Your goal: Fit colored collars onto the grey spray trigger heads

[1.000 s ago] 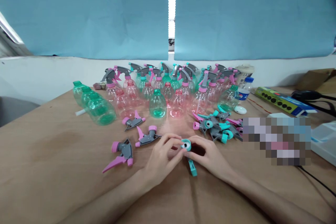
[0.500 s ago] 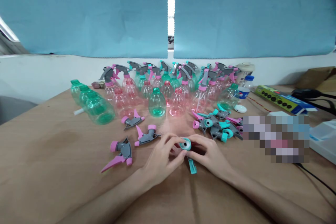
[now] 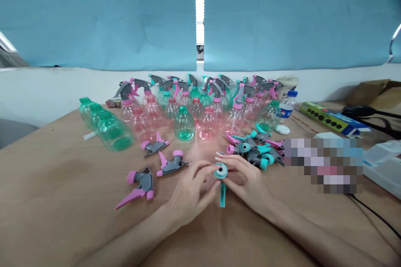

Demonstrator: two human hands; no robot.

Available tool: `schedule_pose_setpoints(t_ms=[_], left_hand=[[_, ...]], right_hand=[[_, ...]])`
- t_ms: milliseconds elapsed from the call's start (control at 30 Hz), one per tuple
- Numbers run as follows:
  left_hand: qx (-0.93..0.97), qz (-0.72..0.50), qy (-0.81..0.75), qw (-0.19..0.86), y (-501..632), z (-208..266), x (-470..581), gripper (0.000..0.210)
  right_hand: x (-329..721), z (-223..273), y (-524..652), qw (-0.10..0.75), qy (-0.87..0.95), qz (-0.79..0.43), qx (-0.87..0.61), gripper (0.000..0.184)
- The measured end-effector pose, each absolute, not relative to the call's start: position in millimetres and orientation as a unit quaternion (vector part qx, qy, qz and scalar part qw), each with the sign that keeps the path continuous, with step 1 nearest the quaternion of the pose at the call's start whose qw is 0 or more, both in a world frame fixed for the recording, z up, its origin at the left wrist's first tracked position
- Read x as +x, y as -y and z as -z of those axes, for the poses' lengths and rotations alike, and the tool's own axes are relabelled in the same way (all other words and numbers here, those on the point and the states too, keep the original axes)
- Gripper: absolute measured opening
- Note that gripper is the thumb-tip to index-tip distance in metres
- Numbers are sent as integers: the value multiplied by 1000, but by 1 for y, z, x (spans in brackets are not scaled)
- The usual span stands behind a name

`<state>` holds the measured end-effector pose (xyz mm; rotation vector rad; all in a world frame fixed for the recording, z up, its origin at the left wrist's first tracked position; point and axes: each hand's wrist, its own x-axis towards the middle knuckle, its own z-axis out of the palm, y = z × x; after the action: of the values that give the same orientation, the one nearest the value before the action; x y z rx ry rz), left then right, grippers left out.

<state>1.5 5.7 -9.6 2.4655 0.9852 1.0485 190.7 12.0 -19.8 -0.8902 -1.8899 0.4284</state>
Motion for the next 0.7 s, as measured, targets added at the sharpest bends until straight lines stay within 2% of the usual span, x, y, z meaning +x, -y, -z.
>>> schedule_pose_setpoints(t_ms=[267,567,700], left_hand=[[856,-364,-347,122,-5,9,1,29],[878,-336,-338,40,-3,10,3,38],[883,-343,-319,3,-3,7,3,35]], right_hand=[[190,21,-11,483,776,-187,-361,34],[190,22,-11,476,782,-184,-358,35],[191,21,-9,462,793,-167,-361,34]])
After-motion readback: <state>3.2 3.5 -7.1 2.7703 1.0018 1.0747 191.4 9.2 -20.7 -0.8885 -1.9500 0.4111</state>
